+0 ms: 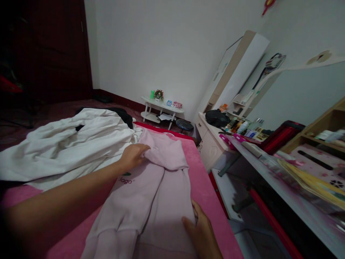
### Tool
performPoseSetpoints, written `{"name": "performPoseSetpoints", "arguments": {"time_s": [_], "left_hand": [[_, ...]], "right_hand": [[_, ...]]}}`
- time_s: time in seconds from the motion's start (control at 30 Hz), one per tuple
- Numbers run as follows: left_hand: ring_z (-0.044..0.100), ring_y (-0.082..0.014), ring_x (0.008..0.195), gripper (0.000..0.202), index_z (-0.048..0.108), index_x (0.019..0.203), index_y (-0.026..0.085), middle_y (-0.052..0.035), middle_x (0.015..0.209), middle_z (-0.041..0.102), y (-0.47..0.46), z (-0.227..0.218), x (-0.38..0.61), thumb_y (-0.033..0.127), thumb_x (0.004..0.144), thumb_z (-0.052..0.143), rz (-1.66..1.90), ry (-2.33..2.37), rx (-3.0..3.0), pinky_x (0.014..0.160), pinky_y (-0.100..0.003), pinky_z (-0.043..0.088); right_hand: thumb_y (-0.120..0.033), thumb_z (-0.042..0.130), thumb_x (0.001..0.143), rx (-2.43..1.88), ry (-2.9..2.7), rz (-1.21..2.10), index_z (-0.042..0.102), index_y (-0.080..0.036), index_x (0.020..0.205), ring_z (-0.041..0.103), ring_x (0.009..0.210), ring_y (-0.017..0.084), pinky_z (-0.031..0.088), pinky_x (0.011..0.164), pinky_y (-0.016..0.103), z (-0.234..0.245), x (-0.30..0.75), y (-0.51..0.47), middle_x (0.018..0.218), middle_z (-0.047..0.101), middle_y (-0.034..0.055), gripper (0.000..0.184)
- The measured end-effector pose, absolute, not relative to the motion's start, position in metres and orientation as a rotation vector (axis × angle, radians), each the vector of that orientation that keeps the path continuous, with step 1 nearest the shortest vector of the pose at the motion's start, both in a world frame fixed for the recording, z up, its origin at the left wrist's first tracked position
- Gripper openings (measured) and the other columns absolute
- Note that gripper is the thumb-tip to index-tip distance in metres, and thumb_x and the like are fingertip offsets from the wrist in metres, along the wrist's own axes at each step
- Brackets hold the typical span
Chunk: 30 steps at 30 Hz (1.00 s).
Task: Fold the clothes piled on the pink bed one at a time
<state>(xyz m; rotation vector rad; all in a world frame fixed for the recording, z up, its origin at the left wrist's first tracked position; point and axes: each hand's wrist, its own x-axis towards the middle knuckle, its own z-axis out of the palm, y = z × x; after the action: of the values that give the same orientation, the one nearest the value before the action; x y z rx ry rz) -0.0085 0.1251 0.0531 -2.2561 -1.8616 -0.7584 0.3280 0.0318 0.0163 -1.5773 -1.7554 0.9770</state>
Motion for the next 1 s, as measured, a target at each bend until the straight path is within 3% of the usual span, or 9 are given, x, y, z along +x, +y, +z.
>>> {"name": "performPoseSetpoints", "arguments": {"time_s": [0.13,0.23,0.33,0.43,0.57,0.67,0.8,0.9,1.0], "left_hand": [[0.061,-0.0240,0.101,0.038,0.063,0.110,0.023,-0.0036,0.107,0.067,0.142,0.104,-0.019,0.013,0.074,0.054,-1.017,-1.766,-2.075,0.084,-0.033,0.045],[0.060,-0.0227,0.103,0.037,0.062,0.109,0.023,-0.0014,0.109,0.066,0.145,0.132,-0.038,0.013,0.074,0.055,-1.147,-1.660,-1.935,0.086,-0.032,0.044],[0.058,-0.0240,0.103,0.036,0.062,0.109,0.022,-0.0029,0.106,0.065,0.137,0.137,-0.072,0.013,0.074,0.056,-1.089,-1.689,-1.816,0.089,-0.034,0.043],[0.055,-0.0281,0.104,0.036,0.063,0.110,0.021,-0.0067,0.103,0.064,0.122,0.121,-0.112,0.013,0.076,0.056,-0.808,-1.835,-1.750,0.091,-0.041,0.041],[0.042,-0.0372,0.120,0.060,0.053,0.129,0.020,-0.0132,0.126,0.052,0.098,0.092,-0.135,0.021,0.071,0.068,-0.390,-1.921,-1.872,0.097,-0.056,0.033],[0.025,-0.0392,0.135,0.079,0.040,0.140,0.028,-0.0120,0.146,0.035,0.087,0.079,-0.109,0.030,0.069,0.072,-0.322,-1.802,-2.114,0.104,-0.064,0.018],[0.016,-0.0333,0.142,0.067,0.046,0.135,0.030,-0.0080,0.148,0.035,0.089,0.060,-0.050,0.035,0.072,0.068,-0.369,-1.635,-2.287,0.113,-0.058,0.000],[0.023,-0.0291,0.141,0.058,0.046,0.135,0.026,-0.0089,0.145,0.042,0.099,0.031,-0.022,0.032,0.080,0.060,-0.440,-1.644,-2.331,0.116,-0.052,0.004],[0.031,-0.0265,0.138,0.051,0.041,0.140,0.025,-0.0091,0.146,0.042,0.107,0.000,-0.014,0.026,0.089,0.046,-0.531,-1.763,-2.380,0.114,-0.052,0.015]], "right_hand": [[-0.034,0.066,0.063,-1.462,-1.606,1.055,0.056,-0.019,0.122,0.065,0.100,0.027,0.053,0.084,0.037,0.041,0.306,0.030,0.112,0.067,0.0126,0.062],[-0.030,0.068,0.066,-1.397,-1.598,1.140,0.053,-0.019,0.127,0.066,0.085,0.019,0.053,0.076,0.031,0.052,0.288,0.021,0.102,0.066,0.0084,0.064],[-0.032,0.071,0.069,-1.290,-1.706,1.308,0.055,-0.018,0.125,0.057,0.062,0.010,0.047,0.059,0.022,0.052,0.275,0.017,0.089,0.062,0.0024,0.060],[-0.042,0.069,0.073,-1.240,-1.744,1.416,0.063,-0.015,0.111,0.052,0.054,0.009,0.041,0.050,0.021,0.046,0.273,0.035,0.076,0.059,0.0005,0.048],[-0.046,0.060,0.079,-1.229,-1.724,0.980,0.068,-0.014,0.098,0.063,0.079,0.019,0.050,0.075,0.032,0.038,0.274,0.104,0.087,0.068,0.0076,0.038],[-0.043,0.051,0.083,-1.148,-1.794,0.654,0.067,-0.017,0.108,0.059,0.106,0.024,0.044,0.096,0.040,0.033,0.256,0.170,0.112,0.067,0.0112,0.040],[-0.039,0.037,0.090,-1.205,-2.079,0.399,0.043,-0.018,0.140,0.035,0.136,0.021,0.028,0.111,0.042,0.019,0.204,0.236,0.146,0.042,0.0102,0.054],[-0.043,0.028,0.096,-1.514,-2.399,0.316,0.025,-0.026,0.149,0.012,0.145,0.023,0.014,0.114,0.052,0.003,0.171,0.260,0.158,0.016,0.0041,0.056],[-0.052,0.019,0.097,-1.644,-2.524,0.347,0.026,-0.032,0.148,0.007,0.145,0.027,0.008,0.111,0.060,-0.009,0.160,0.270,0.158,0.011,0.0012,0.055]]}}
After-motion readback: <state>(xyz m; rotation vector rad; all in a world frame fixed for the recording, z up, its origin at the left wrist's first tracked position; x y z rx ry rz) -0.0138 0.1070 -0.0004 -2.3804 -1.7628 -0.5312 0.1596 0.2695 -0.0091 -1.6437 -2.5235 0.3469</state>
